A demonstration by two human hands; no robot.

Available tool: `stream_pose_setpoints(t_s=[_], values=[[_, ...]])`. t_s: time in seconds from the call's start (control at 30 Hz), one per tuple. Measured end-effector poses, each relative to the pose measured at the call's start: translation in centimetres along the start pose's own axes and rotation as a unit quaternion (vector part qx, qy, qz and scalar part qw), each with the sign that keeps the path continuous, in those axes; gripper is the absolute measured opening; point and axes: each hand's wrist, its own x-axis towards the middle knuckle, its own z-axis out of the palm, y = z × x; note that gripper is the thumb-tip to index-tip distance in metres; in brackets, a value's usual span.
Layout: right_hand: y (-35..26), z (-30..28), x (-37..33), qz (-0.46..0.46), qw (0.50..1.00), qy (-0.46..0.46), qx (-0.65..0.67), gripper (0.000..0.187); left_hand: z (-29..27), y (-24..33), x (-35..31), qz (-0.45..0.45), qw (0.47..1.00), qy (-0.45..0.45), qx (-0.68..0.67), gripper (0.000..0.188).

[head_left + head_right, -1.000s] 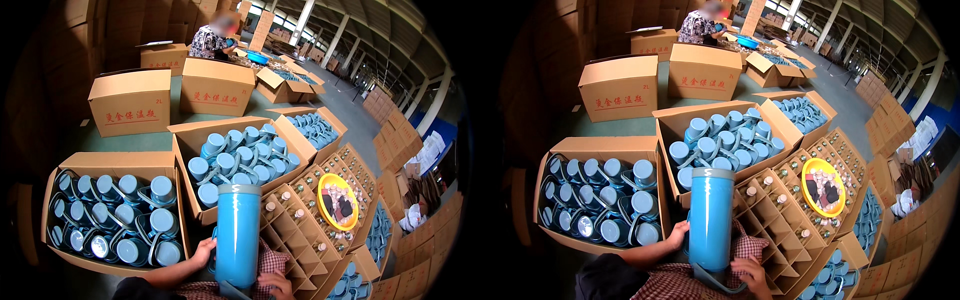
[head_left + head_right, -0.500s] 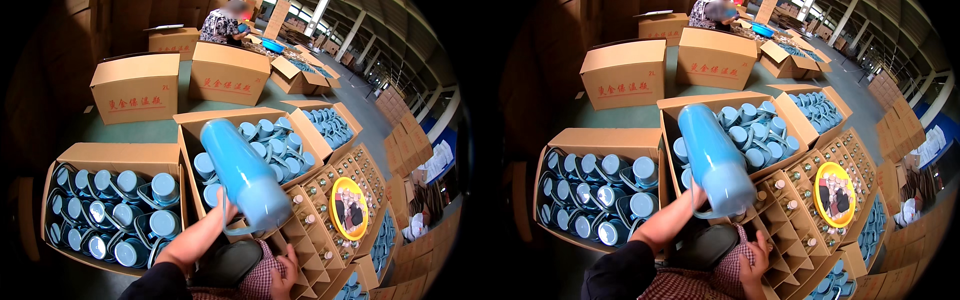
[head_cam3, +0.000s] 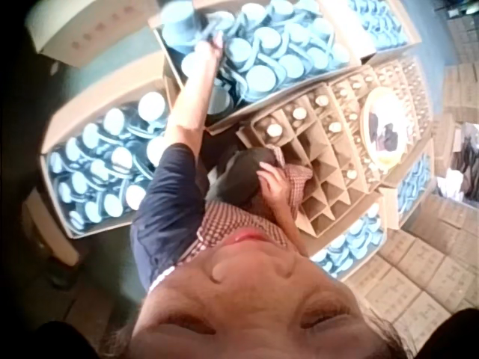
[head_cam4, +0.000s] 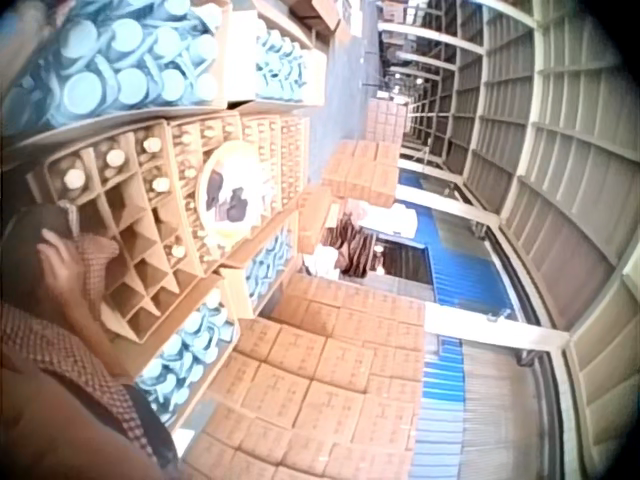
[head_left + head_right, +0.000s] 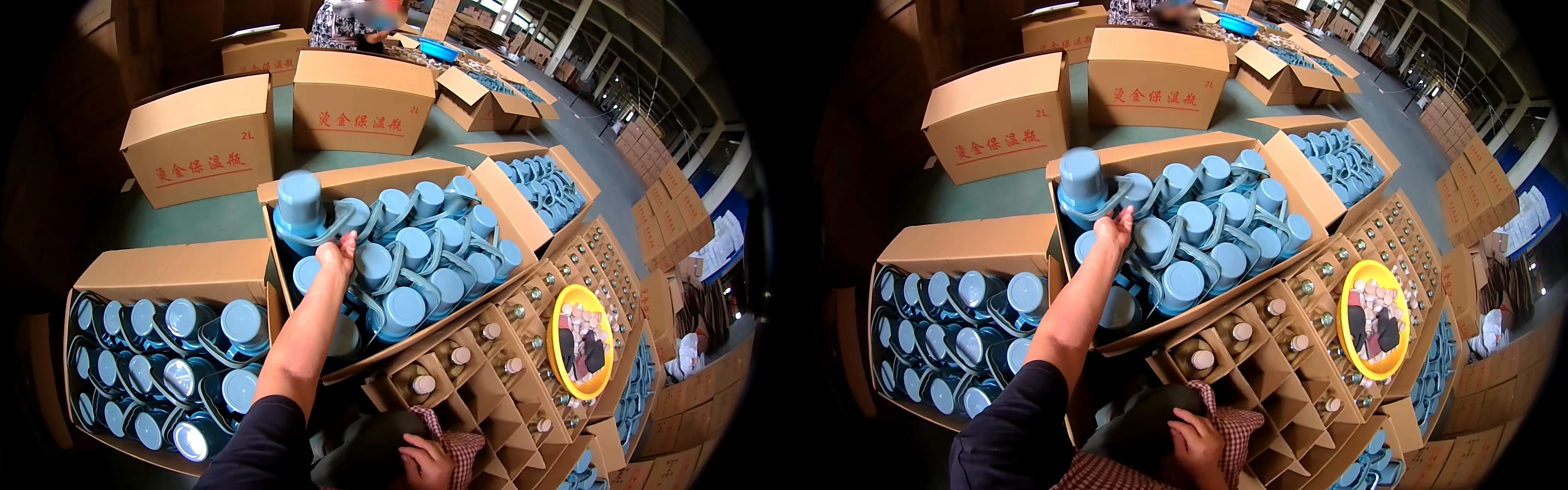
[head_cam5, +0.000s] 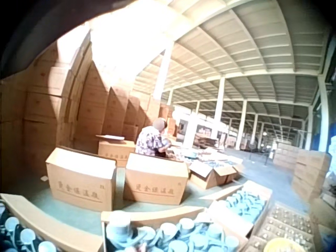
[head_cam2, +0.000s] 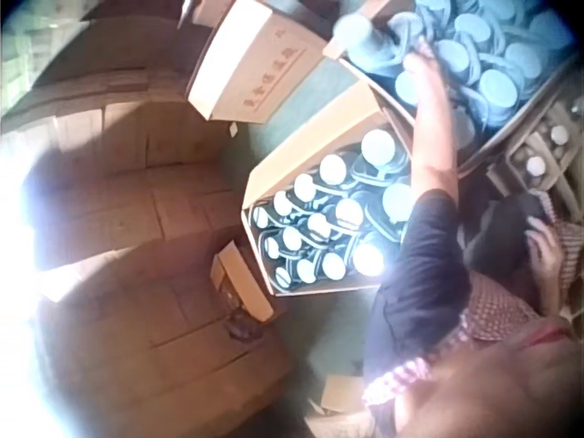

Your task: The person assembles blue thermos bottles by inserting stainless steel inner liners into the plastic outer shells and screwing on the lids. The person handles the components one at a time, repeatedly picking up a liner, placing it into a shell, and securing the cap before placing the finished unit into a cardboard box.

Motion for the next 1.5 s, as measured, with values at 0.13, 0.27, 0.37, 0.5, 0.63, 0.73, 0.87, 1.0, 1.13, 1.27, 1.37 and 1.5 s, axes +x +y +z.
stream_pose_setpoints(t_s=[0.13,0.27,0.37,0.5,0.63,0.73,0.87,1.0,1.13,1.27,1.37,1.5], values=[[0.6,0.3,-0.5,0.022,0.999,-0.027,-0.005,0.009,2.7,-2.0,-3.5,0.118,0.942,-0.038,0.312,0.033],[0.0,-0.2,0.5,-0.006,0.999,-0.029,-0.026,0.013,5.3,-2.8,-2.9,0.414,0.621,-0.075,0.662,0.05],[1.2,0.6,-0.8,0.004,0.999,-0.031,-0.031,0.015,6.0,-3.9,-1.3,0.354,0.427,-0.051,0.831,0.062],[1.8,0.7,-1.0,0.013,0.999,-0.031,-0.007,0.015,3.6,-3.7,1.5,0.43,0.228,-0.027,0.873,0.025],[1.4,0.5,-0.7,0.023,0.999,-0.033,0.02,0.014,4.0,1.5,0.5,0.465,0.276,-0.03,0.841,0.018],[1.1,0.0,-0.1,0.031,0.998,-0.048,0.023,0.013,3.6,3.4,-1.1,0.448,0.323,-0.045,0.832,0.022],[0.4,-0.7,0.4,0.006,0.999,-0.049,0.017,0.013,3.5,3.0,-3.4,0.447,0.398,-0.066,0.798,0.025],[0.1,-0.9,0.5,0.031,0.998,-0.052,0.012,0.012,8.1,2.4,-6.2,0.496,0.521,-0.112,0.686,0.028],[-0.1,-0.9,0.8,0.041,0.998,-0.043,0.028,0.012,15.8,5.1,-15.7,0.46,0.606,-0.232,0.606,0.026],[2.4,0.2,-0.1,0.065,0.982,-0.027,0.173,0.01,16.4,7.1,-27.6,0.448,0.611,-0.388,0.525,0.021],[3.9,-1.6,2.0,0.285,0.863,-0.001,0.416,0.022,14.1,8.8,-36.7,0.449,0.586,-0.454,0.498,0.019],[3.8,-6.7,8.9,0.344,0.725,0.152,0.577,0.06,8.1,10.9,-43.2,0.45,0.413,-0.626,0.485,0.022]])
